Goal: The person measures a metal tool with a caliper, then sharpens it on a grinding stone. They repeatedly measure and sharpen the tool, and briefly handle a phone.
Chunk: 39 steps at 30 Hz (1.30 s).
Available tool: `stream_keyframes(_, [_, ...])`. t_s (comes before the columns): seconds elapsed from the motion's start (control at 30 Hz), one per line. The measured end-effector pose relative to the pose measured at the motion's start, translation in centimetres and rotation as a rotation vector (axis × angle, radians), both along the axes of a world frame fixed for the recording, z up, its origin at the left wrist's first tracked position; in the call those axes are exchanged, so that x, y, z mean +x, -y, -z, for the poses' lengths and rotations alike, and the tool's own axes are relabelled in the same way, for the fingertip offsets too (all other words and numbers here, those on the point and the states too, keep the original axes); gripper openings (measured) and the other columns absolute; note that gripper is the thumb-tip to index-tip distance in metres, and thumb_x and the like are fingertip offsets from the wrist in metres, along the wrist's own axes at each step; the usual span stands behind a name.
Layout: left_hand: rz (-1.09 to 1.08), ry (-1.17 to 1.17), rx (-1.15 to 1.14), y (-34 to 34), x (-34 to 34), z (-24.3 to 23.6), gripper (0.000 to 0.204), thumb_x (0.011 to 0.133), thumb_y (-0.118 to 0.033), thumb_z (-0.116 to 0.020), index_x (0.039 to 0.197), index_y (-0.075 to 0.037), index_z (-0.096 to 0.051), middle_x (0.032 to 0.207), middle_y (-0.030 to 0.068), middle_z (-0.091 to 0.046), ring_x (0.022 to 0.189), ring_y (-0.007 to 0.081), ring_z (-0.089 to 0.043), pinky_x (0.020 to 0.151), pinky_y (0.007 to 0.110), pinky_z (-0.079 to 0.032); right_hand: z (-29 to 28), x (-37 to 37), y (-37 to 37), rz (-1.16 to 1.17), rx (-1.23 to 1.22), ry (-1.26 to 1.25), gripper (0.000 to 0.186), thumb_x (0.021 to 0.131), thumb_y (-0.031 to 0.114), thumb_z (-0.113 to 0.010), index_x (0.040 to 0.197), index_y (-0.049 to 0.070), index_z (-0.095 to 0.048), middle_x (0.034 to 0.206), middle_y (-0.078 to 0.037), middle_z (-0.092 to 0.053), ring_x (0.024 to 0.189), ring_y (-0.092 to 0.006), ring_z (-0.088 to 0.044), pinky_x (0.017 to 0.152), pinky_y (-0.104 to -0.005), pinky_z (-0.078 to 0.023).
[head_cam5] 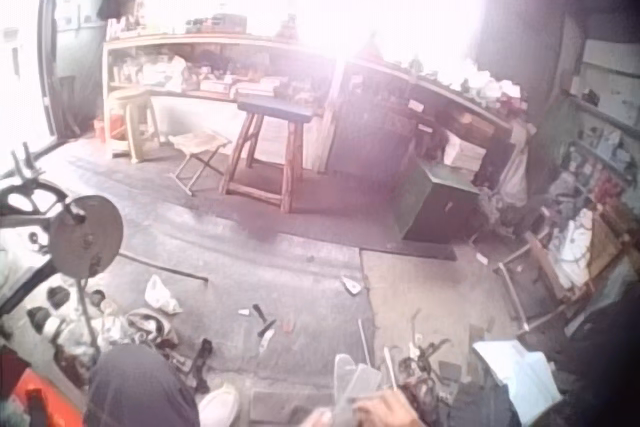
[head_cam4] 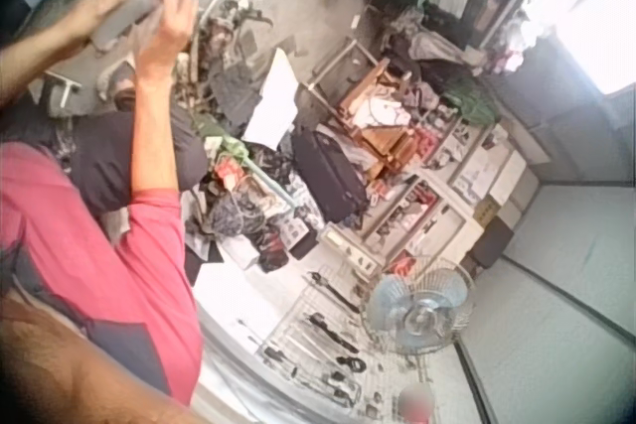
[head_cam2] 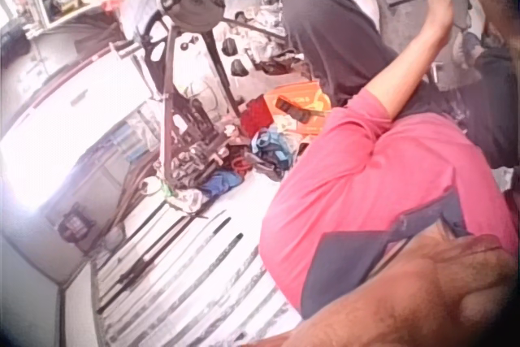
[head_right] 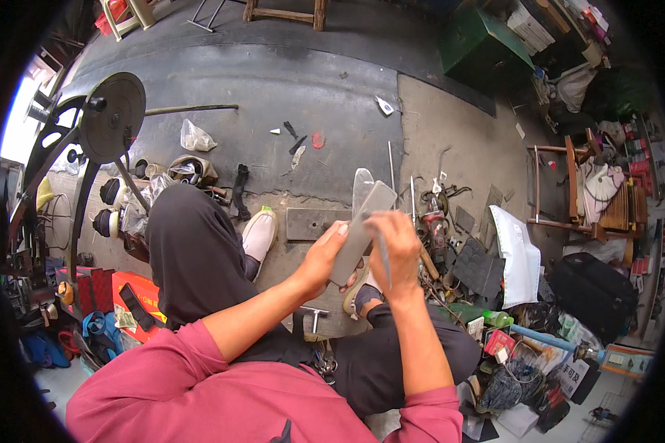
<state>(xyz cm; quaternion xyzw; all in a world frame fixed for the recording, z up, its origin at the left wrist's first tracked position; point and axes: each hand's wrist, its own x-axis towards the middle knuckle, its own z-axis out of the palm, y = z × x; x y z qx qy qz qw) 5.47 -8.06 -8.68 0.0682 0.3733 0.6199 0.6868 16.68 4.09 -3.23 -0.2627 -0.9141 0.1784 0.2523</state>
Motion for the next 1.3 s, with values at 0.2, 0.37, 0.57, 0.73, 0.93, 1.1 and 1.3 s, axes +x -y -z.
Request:
stream_keyframes(0.2, [0.055,-0.003,-0.021,-0.1,-0.1,0.1,0.044,0.112,-0.049,-0.038,0.14,-0.015,-0.045,0.09,0.0116,-0.063,0.054,0.0186,-0.061,0.041,0.031,-0.045,0.0,0.0,-0.8,0.137,0.019,0.009,0.017,0.084,-0.007,-0.065,0.097,0.004,-0.067,0.1,-0.013,-0.068,0.098,-0.0356,-0.066,0.086,-0.0435,-0.053])
stream_keyframes(0.37, [0.017,0.006,-0.005,0.0,-0.2,0.2,0.044,0.112,-0.049,-0.038,0.14,-0.016,-0.045,0.09,0.0121,-0.063,0.054,0.0194,-0.062,0.041,0.032,-0.046,0.0,0.1,0.0,-0.147,0.056,-0.069,0.023,0.08,-0.011,-0.067,0.096,0.004,-0.069,0.102,-0.012,-0.069,0.098,-0.0337,-0.067,0.084,-0.0424,-0.055])
stream_keyframes(0.57, [0.058,0.001,-0.023,-0.1,-0.1,0.2,0.043,0.113,-0.047,-0.037,0.141,-0.016,-0.045,0.09,0.0124,-0.063,0.054,0.02,-0.062,0.041,0.033,-0.046,-0.4,-0.1,-0.7,0.214,0.026,0.014,0.019,0.081,-0.008,-0.067,0.096,0.004,-0.068,0.102,-0.013,-0.069,0.098,-0.0348,-0.066,0.084,-0.0431,-0.053])
stream_keyframes(0.73, [0.016,-0.007,-0.001,0.1,-0.3,0.1,0.044,0.113,-0.048,-0.037,0.141,-0.016,-0.045,0.09,0.0125,-0.063,0.053,0.0204,-0.062,0.041,0.033,-0.046,-0.2,0.3,0.2,-0.045,-0.009,-0.038,0.011,0.086,-0.006,-0.067,0.094,0.002,-0.069,0.1,-0.015,-0.07,0.098,-0.0352,-0.069,0.085,-0.0415,-0.054])
stream_keyframes(0.93, [0.057,-0.007,-0.026,-0.1,-0.2,-0.1,0.043,0.113,-0.048,-0.037,0.14,-0.016,-0.046,0.09,0.0117,-0.063,0.053,0.02,-0.062,0.041,0.032,-0.045,0.1,0.3,-0.7,0.148,0.006,-0.008,0.017,0.083,-0.007,-0.066,0.096,0.004,-0.068,0.103,-0.013,-0.069,0.099,-0.0355,-0.066,0.086,-0.044,-0.052])
stream_keyframes(1.1, [0.007,-0.019,0.022,0.0,-0.4,0.3,0.045,0.112,-0.05,-0.038,0.141,-0.016,-0.045,0.09,0.0117,-0.063,0.054,0.0198,-0.062,0.041,0.032,-0.045,0.0,0.5,0.5,-0.075,-0.013,-0.038,0.01,0.088,-0.006,-0.065,0.094,0.002,-0.069,0.102,-0.016,-0.071,0.098,-0.0362,-0.068,0.086,-0.044,-0.054])
stream_keyframes(1.3, [0.051,-0.001,-0.024,-0.1,-0.1,0.1,0.043,0.113,-0.047,-0.036,0.141,-0.015,-0.045,0.091,0.0122,-0.064,0.053,0.0197,-0.062,0.039,0.032,-0.045,-0.3,0.0,-1.1,0.231,-0.014,-0.022,0.017,0.082,-0.008,-0.067,0.095,0.003,-0.068,0.1,-0.014,-0.068,0.094,-0.0364,-0.065,0.083,-0.0446,-0.052])
